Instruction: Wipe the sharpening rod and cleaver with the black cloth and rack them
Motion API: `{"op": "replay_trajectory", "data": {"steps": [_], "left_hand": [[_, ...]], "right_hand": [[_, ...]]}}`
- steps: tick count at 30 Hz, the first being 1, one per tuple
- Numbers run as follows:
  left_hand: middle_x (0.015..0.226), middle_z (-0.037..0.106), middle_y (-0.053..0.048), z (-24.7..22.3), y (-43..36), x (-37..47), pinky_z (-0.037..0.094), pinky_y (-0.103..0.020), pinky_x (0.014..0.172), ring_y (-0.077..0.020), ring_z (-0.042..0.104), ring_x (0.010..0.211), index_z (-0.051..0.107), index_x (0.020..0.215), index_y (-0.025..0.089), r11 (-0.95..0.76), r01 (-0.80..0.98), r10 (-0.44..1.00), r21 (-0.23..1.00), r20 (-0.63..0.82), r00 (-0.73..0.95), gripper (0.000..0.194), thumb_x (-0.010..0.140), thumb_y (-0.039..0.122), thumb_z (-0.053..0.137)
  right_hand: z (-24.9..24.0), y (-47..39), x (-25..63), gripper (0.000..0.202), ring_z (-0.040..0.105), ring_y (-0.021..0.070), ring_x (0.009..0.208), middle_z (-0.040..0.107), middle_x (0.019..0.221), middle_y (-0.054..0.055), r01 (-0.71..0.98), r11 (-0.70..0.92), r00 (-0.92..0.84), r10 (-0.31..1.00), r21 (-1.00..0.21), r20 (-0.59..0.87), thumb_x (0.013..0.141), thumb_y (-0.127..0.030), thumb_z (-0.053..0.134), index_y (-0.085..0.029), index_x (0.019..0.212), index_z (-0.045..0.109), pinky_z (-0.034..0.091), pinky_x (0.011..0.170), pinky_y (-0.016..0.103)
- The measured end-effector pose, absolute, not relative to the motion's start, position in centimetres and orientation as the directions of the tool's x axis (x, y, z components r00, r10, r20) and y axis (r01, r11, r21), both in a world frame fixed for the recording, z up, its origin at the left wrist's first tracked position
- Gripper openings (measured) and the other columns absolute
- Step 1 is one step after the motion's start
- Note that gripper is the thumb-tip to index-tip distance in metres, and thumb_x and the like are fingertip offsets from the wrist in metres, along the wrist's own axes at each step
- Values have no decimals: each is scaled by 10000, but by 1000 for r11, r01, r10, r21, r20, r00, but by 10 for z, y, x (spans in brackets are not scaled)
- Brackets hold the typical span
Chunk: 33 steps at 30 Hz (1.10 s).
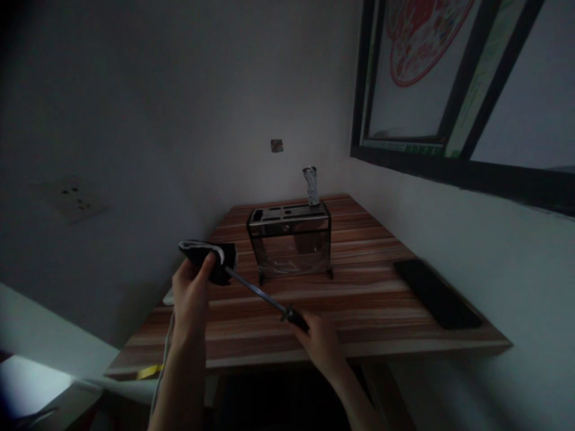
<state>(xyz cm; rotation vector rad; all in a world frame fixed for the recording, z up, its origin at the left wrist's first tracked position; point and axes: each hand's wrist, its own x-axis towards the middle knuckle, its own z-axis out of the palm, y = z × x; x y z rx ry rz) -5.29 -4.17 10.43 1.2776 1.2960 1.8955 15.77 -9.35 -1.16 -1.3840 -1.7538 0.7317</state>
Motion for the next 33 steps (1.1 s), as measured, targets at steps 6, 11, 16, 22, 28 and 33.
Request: {"op": "replay_trajectory", "data": {"steps": [6,11,16,22,28,33], "left_hand": [[706,623,-14,94,-44,-52,473,-209,558,-133,581,626,599,806,116,-405,108,836,908,415,-359,312,666,393,632],[758,649,-43,82,-48,-41,481,-223,586,-153,601,679,609,838,111,-356,102,873,929,369,-319,320,672,383,633],[810,666,-56,69,-53,-28,487,-240,642,-169,619,737,609,858,120,-328,92,909,940,341,-240,307,686,374,628],[838,672,-63,52,-62,-7,482,-241,683,-181,627,792,602,858,134,-292,86,943,953,301,-139,271,675,331,641],[904,661,-70,20,-79,20,482,-252,735,-179,629,840,545,979,155,-242,50,970,969,243,-16,316,704,288,623],[968,643,-79,11,-83,27,476,-268,785,-183,615,906,505,1037,168,-231,-5,973,973,231,-3,340,728,270,604]], "right_hand": [[-13,-93,158,265,646,245,792,700,847,81,545,251,-115,967,-800,225,794,-374,522,-187,901,677,474,719,322],[-15,-92,158,255,637,247,831,693,884,88,554,246,-115,969,-796,219,795,-341,522,-181,930,668,466,756,329],[-14,-91,159,244,637,247,845,694,903,75,531,241,-117,970,-812,212,793,-312,520,-201,959,660,469,740,326],[-10,-92,158,249,636,258,841,692,904,87,525,241,-111,970,-816,215,792,-308,515,-189,961,653,468,740,338],[-16,-90,159,339,617,253,911,674,980,87,533,270,-111,962,-802,250,722,-138,507,-189,1035,626,450,799,352],[-13,-91,160,375,616,242,914,672,985,84,525,271,-126,962,-807,242,707,-114,489,-191,1051,618,448,801,342]]}}
